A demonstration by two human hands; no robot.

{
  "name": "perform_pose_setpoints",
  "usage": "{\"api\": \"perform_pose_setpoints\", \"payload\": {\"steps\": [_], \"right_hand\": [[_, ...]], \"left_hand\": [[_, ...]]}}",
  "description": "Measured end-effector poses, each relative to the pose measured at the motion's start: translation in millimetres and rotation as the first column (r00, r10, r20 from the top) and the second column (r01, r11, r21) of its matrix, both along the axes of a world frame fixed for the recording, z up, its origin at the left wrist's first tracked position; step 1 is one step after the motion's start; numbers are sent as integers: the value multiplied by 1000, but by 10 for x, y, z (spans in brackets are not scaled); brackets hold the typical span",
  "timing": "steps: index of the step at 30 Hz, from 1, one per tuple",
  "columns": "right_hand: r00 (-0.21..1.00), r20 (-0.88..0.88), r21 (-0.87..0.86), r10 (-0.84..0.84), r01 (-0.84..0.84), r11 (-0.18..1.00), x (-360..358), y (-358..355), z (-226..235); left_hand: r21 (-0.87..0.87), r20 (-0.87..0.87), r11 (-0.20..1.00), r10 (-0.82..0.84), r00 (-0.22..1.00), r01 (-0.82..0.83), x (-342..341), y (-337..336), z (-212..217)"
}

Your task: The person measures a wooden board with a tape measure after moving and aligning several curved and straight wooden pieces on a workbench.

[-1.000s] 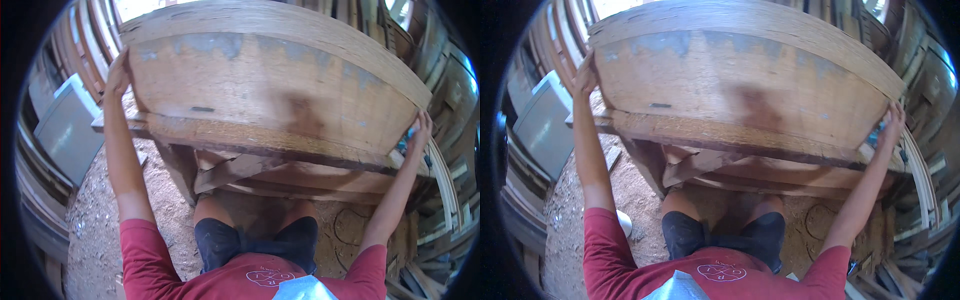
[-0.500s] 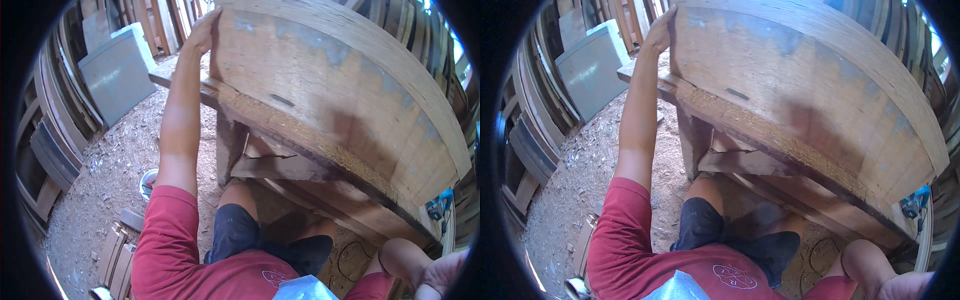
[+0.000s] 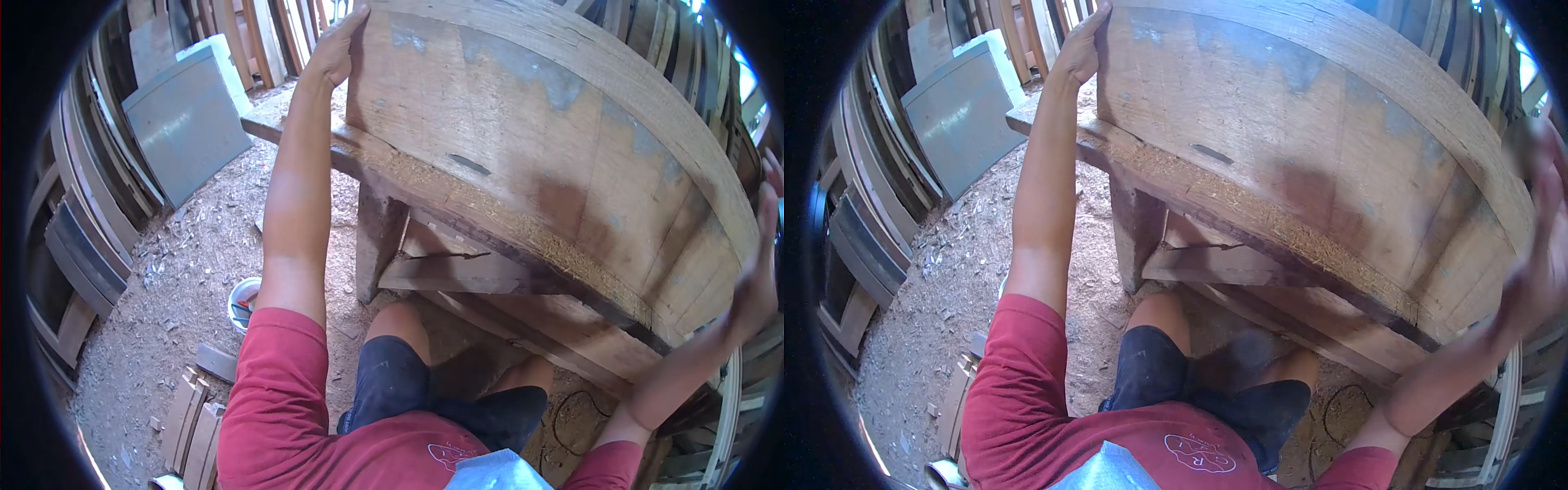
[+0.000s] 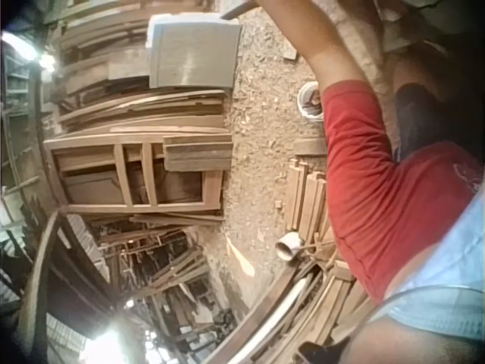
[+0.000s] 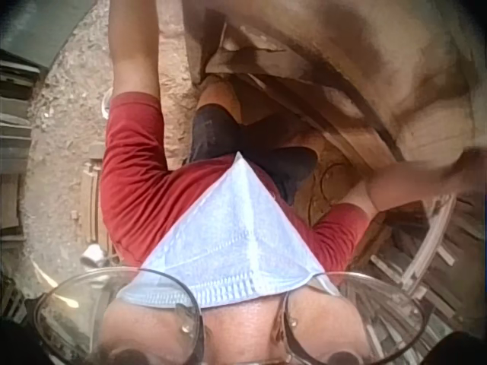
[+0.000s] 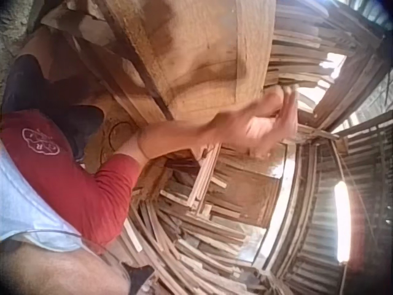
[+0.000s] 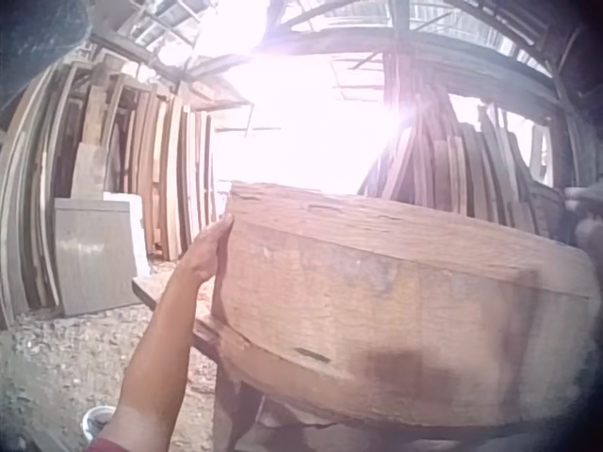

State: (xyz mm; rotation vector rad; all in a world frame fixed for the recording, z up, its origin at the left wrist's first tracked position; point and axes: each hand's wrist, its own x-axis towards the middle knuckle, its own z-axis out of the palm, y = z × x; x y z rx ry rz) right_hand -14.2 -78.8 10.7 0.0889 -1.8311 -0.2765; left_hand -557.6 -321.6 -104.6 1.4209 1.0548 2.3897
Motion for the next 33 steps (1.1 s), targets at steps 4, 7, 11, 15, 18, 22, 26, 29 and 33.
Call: {"api": "perform_pose_setpoints", "payload": {"steps": [4,7,11,15,18,22,26,29,33], "right_hand": [[911,29,41,-412,411,911,-588,450,202],[804,299,16,-514,534,845,-753,581,205],[793,48,52,-607,605,794,-991,828,-77],[799,-9,0,-601,601,799,-958,757,-77],[803,-32,-9,-595,595,804,-977,757,-118],[789,-69,65,-610,614,786,-940,751,-114],[787,5,90,-617,614,784,-886,747,-88],[806,134,58,-576,574,817,-900,584,-125],[842,250,108,-479,467,878,-828,823,40]], "left_hand": [[-38,165,976,218,962,-214,-180,-125,-60],[-25,162,981,194,968,-192,-129,-54,-67],[-65,125,976,216,968,-210,-106,-148,-88],[-32,92,976,216,972,-214,-158,-138,-98],[-40,118,981,194,974,-191,-183,-174,-98],[-32,121,969,247,962,-244,-140,-128,-80],[-71,40,991,118,992,-115,-51,-110,25],[-122,26,979,168,985,-163,-119,-289,-20],[-137,148,966,241,959,-221,-187,-173,-103]]}}
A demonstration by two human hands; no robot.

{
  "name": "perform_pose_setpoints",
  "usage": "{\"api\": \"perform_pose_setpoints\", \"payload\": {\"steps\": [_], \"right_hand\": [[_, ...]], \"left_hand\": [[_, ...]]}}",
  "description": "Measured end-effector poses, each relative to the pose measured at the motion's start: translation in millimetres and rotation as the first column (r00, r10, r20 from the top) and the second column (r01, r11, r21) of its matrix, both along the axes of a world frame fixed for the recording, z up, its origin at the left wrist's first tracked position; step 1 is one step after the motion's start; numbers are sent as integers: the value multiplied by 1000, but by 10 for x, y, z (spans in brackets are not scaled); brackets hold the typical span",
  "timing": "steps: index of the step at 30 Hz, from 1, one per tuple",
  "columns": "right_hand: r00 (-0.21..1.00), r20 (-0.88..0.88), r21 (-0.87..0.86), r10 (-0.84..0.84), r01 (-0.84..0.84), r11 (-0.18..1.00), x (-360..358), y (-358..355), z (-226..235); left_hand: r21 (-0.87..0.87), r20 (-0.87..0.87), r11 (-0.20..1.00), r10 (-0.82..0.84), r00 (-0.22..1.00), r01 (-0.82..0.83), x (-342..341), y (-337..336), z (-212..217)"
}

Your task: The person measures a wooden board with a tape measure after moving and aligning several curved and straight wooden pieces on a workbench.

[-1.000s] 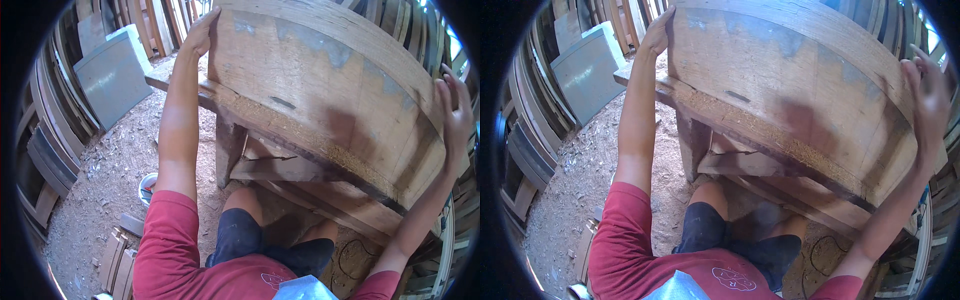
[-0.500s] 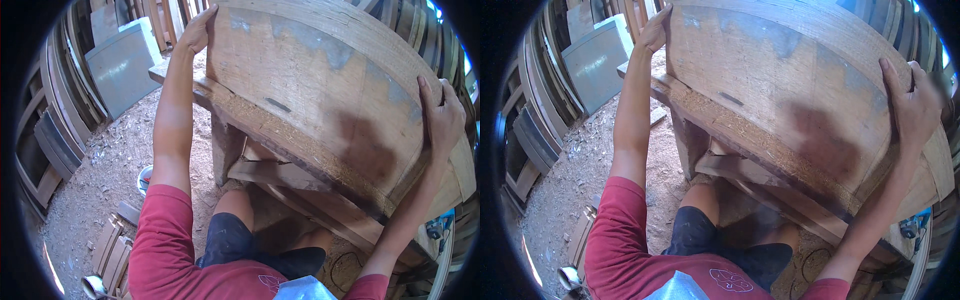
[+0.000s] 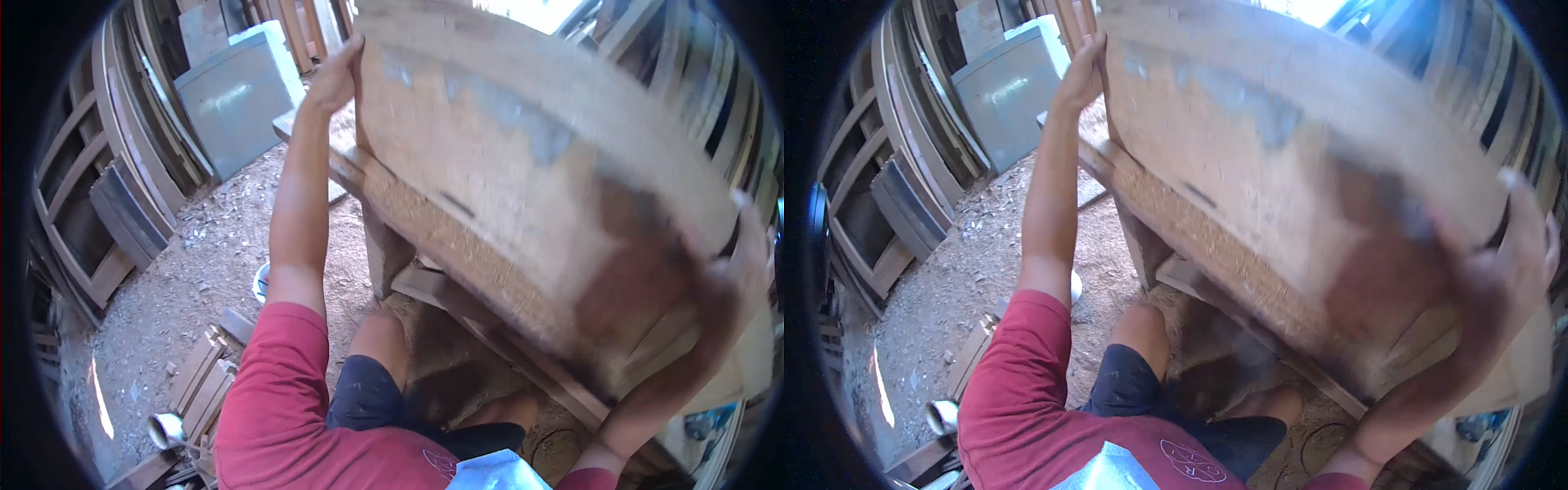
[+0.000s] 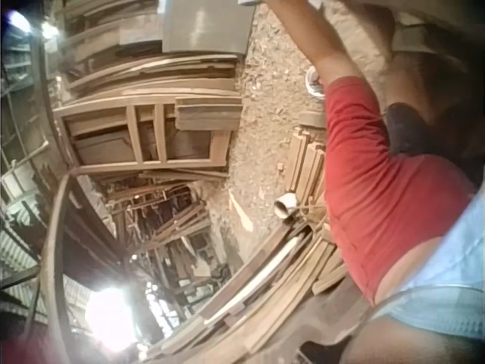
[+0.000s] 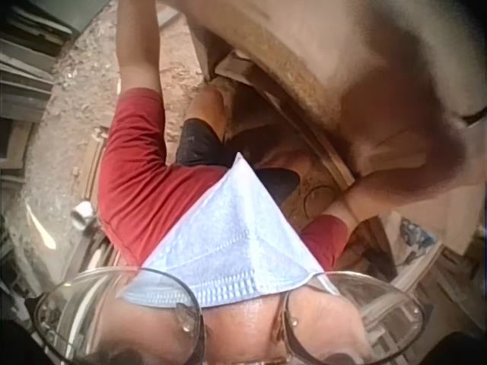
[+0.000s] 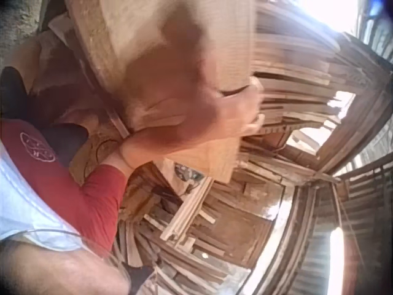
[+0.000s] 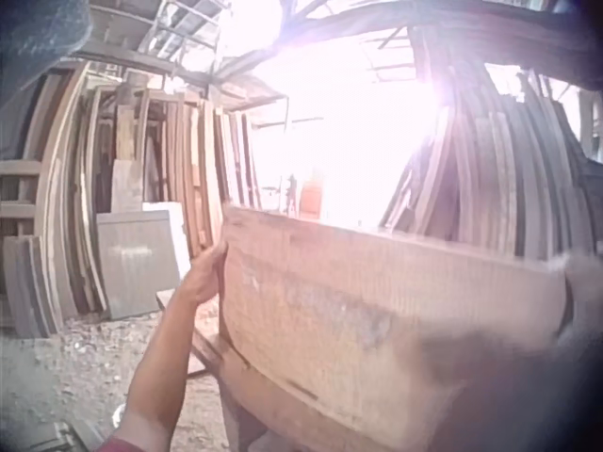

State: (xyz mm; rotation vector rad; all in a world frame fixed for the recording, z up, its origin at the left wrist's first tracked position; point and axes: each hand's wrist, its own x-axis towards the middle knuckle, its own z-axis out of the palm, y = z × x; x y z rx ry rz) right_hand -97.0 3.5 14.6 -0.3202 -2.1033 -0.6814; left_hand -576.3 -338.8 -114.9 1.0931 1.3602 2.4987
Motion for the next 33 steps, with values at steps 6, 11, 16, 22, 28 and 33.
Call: {"api": "perform_pose_setpoints", "payload": {"steps": [6,11,16,22,28,33], "right_hand": [[980,188,-230,-67,110,967,80,-404,395],[833,553,-588,20,373,718,-113,-407,995],[723,666,-669,184,468,578,-232,-197,1083],[686,702,-625,193,463,628,-199,-125,1069],[648,704,-664,289,457,592,-288,-8,1104],[663,694,-675,281,464,574,-238,-17,1057]], "left_hand": [[-84,236,983,-138,962,162,54,-132,-34],[-68,536,943,-240,809,324,162,-438,-20],[-199,610,957,-48,791,212,592,-589,143],[-551,721,792,294,627,263,1940,-1335,-339],[-758,651,456,555,517,466,3210,-2137,-776],[-844,529,303,607,593,443,3487,-2278,-675]]}}
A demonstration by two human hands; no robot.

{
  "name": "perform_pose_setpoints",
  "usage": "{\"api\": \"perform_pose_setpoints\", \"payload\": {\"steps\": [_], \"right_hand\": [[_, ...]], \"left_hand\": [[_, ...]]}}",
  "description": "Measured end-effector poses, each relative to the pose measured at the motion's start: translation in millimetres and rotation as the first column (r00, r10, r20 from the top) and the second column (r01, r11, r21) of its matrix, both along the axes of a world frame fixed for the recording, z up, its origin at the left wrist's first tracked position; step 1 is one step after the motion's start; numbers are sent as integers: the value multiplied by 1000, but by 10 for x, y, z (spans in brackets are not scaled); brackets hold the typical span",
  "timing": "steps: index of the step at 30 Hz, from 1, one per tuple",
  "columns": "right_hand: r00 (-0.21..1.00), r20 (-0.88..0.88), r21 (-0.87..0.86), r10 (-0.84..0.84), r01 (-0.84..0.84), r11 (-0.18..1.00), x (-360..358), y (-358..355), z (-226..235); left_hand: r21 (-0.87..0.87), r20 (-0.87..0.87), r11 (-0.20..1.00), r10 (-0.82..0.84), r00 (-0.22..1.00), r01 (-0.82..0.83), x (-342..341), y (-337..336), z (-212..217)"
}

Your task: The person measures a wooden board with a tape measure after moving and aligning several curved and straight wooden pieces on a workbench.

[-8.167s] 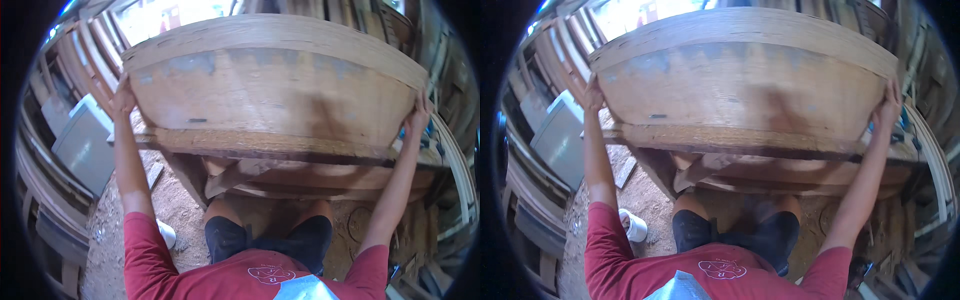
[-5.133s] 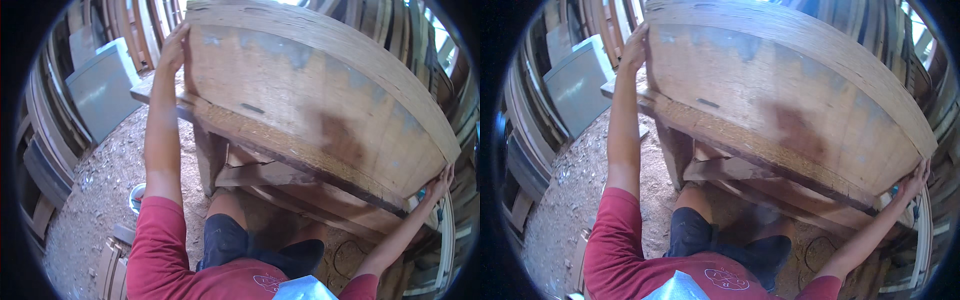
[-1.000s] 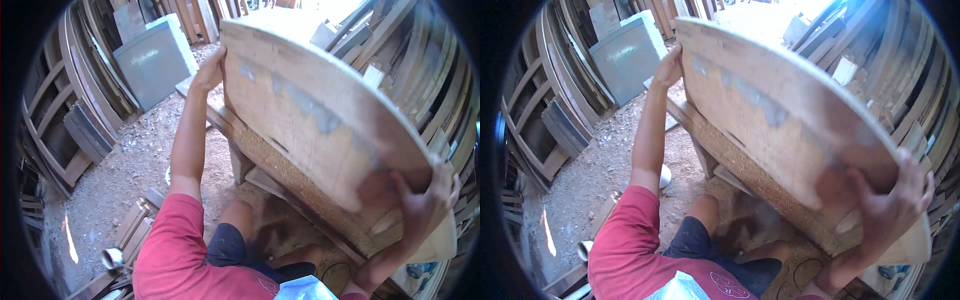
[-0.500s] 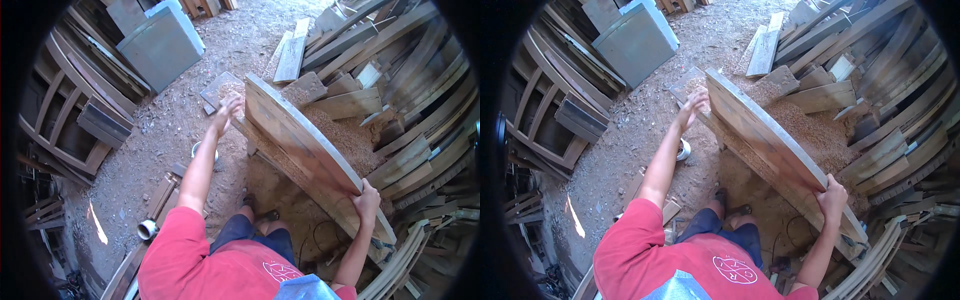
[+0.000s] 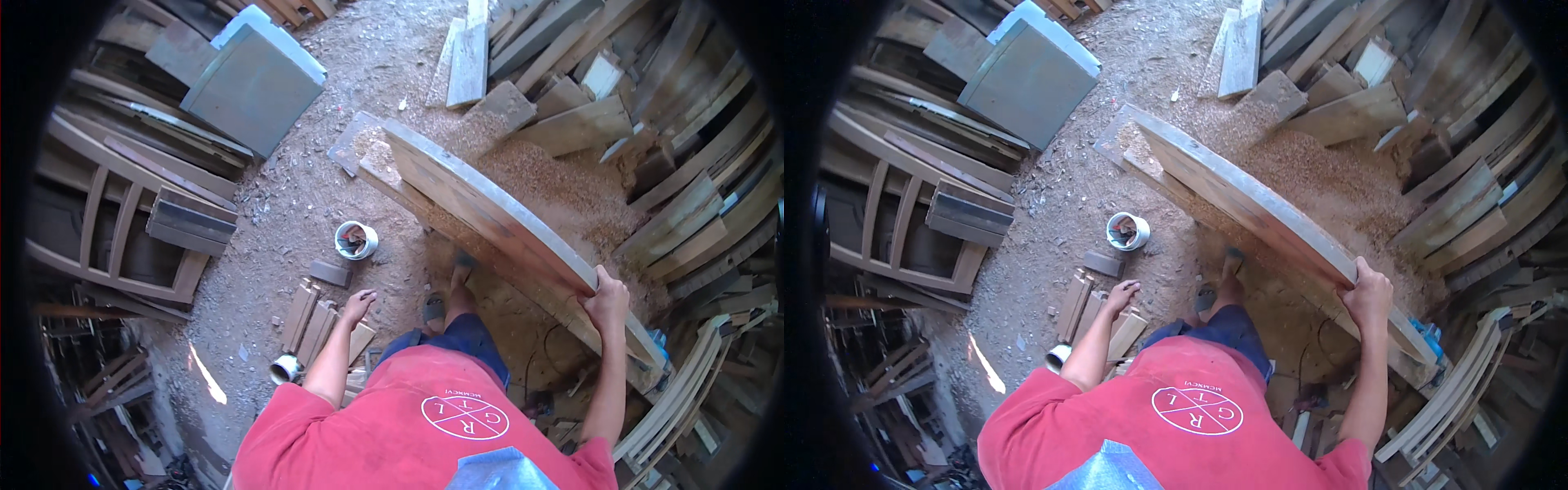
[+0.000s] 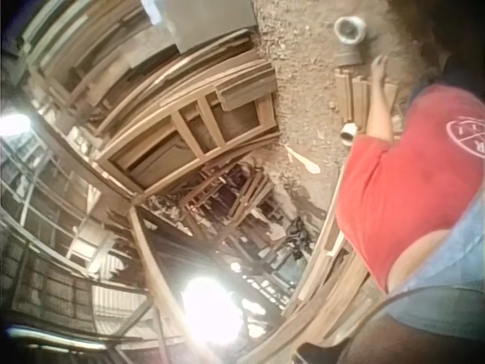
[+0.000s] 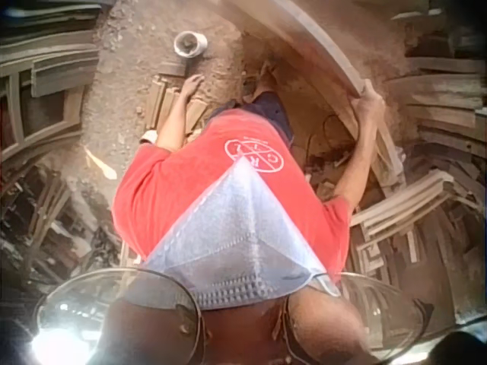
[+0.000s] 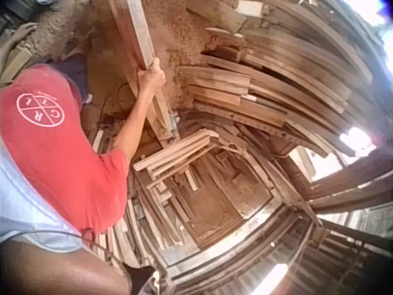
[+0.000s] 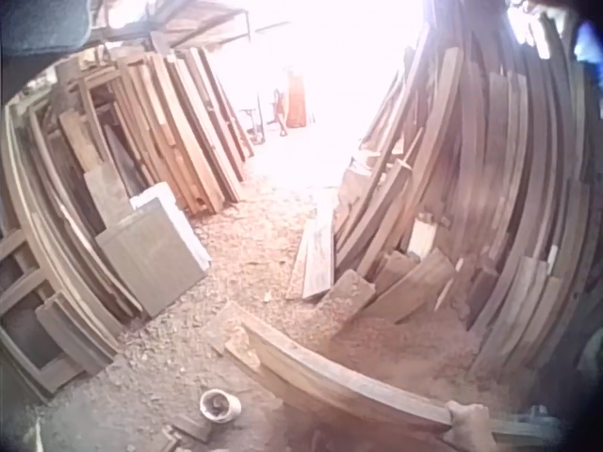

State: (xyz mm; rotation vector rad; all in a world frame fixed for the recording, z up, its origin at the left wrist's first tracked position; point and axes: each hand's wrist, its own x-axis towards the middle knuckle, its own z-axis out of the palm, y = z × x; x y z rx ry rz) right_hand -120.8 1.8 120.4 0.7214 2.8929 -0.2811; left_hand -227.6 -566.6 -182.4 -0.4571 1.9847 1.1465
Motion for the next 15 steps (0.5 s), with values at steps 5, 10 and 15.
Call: {"api": "perform_pose_setpoints", "payload": {"steps": [5,10,15], "right_hand": [[1000,-18,-37,5,-5,999,71,4,-115],[997,11,-153,72,-69,986,42,75,-27],[986,-37,-120,165,-168,978,117,225,-159]], "left_hand": [[-27,-462,990,-134,877,137,-765,662,611],[473,-166,842,374,912,-259,-1769,1835,2059],[367,-115,854,436,893,-369,-2290,2494,2605]]}}
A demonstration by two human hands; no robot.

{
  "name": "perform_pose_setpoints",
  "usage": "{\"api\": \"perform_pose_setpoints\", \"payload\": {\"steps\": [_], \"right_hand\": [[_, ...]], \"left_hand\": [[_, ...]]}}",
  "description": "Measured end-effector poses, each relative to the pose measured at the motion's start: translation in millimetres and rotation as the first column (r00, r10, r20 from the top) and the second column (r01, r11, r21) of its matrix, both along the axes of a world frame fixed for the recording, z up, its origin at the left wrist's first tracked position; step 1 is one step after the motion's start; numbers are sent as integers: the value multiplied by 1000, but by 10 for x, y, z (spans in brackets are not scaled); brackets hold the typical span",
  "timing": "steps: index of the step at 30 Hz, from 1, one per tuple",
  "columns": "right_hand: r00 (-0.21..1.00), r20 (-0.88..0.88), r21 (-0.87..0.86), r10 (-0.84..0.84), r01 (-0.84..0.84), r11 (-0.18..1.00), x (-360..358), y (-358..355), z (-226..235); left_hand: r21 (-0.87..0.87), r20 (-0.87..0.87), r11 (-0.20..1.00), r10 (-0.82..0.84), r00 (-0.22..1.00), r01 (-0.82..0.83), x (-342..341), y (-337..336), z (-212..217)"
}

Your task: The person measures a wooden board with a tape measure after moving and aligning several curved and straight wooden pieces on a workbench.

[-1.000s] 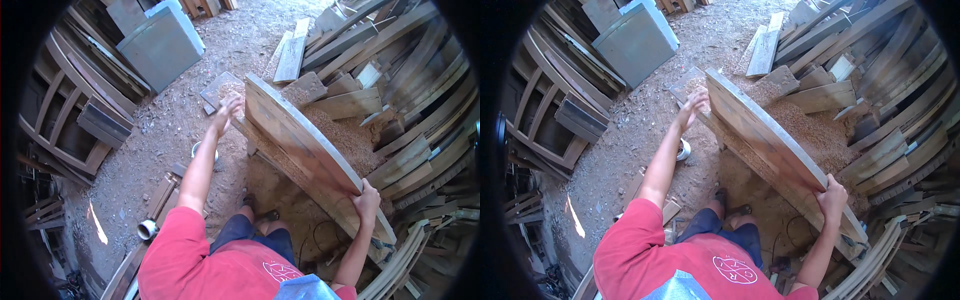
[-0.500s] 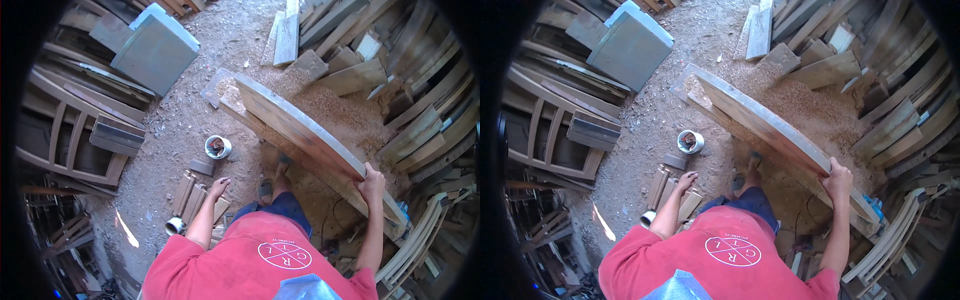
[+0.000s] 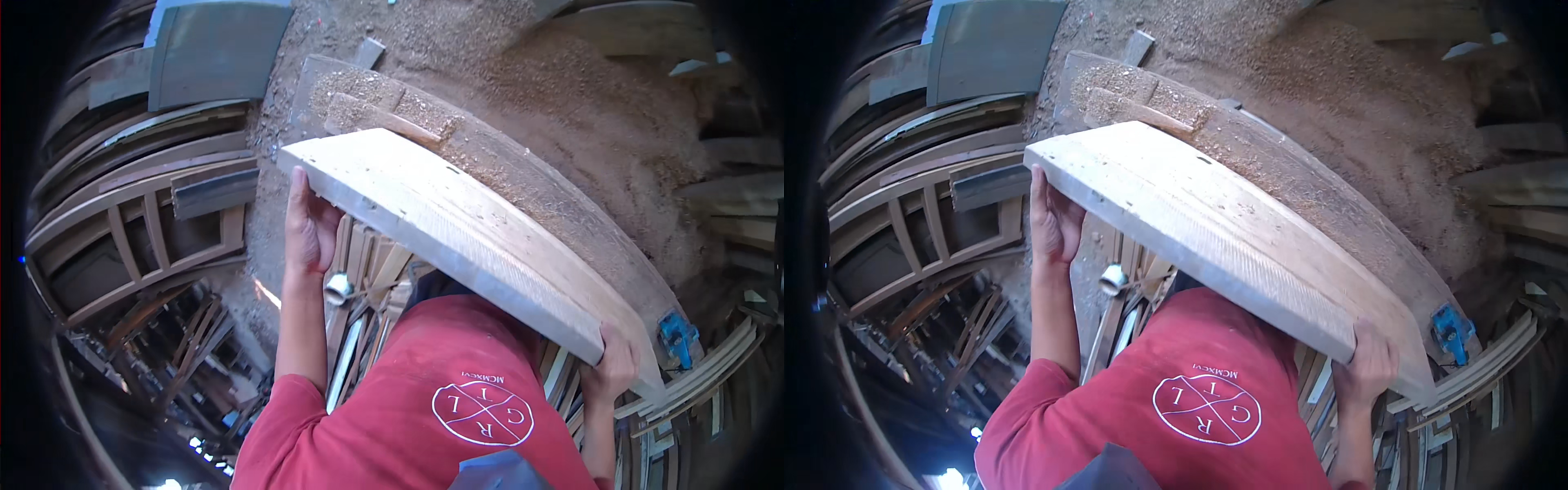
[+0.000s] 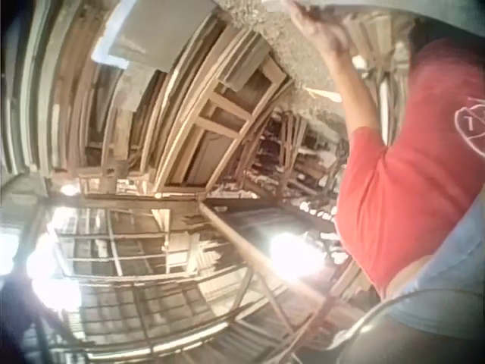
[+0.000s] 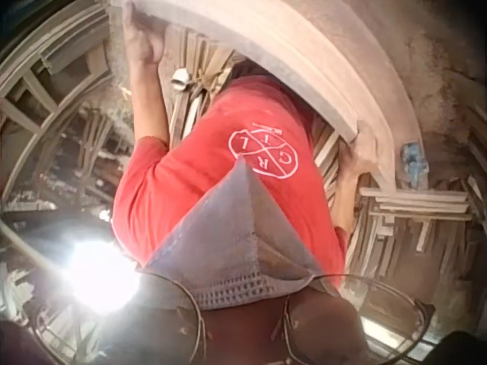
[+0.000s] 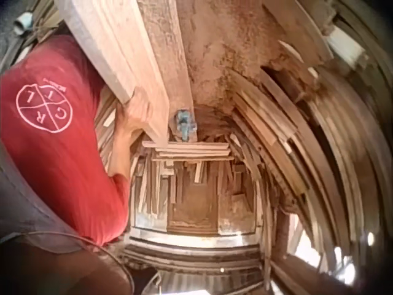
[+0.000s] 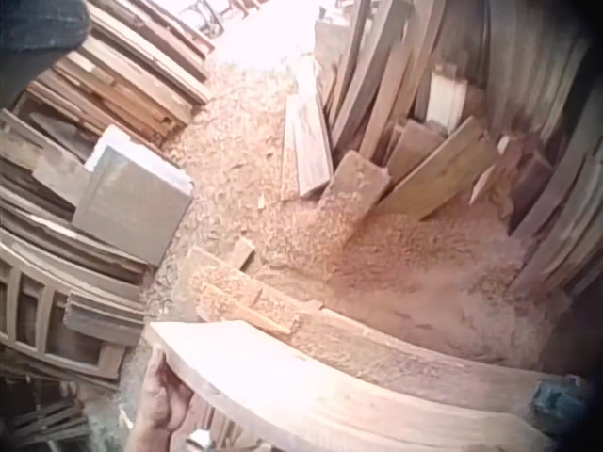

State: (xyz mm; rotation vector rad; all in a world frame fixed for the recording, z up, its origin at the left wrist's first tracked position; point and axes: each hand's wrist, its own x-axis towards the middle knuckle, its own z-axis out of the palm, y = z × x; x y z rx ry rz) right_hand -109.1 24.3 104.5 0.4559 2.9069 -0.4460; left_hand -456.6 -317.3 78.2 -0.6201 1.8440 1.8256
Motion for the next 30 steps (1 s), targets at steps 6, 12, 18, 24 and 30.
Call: {"api": "perform_pose_setpoints", "payload": {"steps": [6,12,18,24,30], "right_hand": [[997,70,-117,-23,31,993,-111,67,-9],[995,98,-124,-24,36,992,-118,79,-12],[993,118,-81,-31,41,996,-120,95,0],[993,103,-58,-55,62,996,-197,69,56],[996,27,-30,-79,80,996,-237,-52,111]], "left_hand": [[-182,18,980,86,996,-81,-72,273,-54],[-162,16,987,-9,1000,11,-71,112,-123],[-161,-21,984,-80,997,76,-100,44,-140],[-118,-48,987,-116,992,109,-159,-54,-229],[-53,-27,992,-117,993,116,-185,-94,-264]]}}
